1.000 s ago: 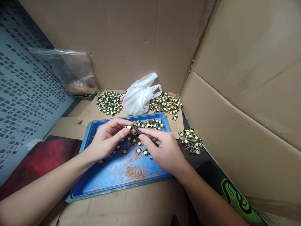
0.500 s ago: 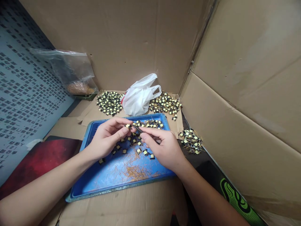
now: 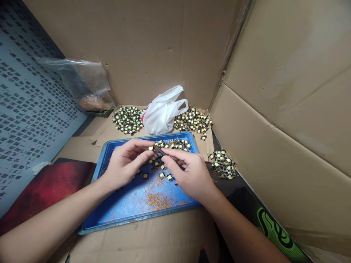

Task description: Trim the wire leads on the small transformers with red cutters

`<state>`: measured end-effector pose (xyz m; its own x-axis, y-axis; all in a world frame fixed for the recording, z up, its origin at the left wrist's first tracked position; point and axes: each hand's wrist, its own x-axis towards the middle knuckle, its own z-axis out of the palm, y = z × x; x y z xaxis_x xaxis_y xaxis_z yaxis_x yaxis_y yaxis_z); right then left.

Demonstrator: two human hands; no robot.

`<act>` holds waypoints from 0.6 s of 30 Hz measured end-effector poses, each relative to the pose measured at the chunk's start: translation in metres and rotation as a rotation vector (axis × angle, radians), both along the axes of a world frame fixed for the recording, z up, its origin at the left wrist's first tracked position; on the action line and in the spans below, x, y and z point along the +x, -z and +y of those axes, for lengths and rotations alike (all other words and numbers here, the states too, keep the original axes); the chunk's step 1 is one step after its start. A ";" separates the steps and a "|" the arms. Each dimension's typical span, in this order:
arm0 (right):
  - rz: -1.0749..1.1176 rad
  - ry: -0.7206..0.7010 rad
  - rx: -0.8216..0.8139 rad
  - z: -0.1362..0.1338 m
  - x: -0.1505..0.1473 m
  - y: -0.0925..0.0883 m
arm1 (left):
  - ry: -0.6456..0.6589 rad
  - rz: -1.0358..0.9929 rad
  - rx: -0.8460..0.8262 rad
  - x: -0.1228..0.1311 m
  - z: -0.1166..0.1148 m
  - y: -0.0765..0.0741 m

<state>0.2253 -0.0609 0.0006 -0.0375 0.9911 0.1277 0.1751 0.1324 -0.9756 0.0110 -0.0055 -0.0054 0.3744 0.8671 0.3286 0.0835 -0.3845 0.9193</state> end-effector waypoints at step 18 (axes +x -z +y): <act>-0.258 -0.052 0.065 -0.001 0.009 -0.003 | 0.075 -0.001 -0.078 -0.002 0.002 -0.008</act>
<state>0.2338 -0.0614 0.0039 -0.1277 0.9771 0.1704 0.4085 0.2084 -0.8886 0.0092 -0.0030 0.0029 0.4389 0.8598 0.2610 0.0567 -0.3164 0.9469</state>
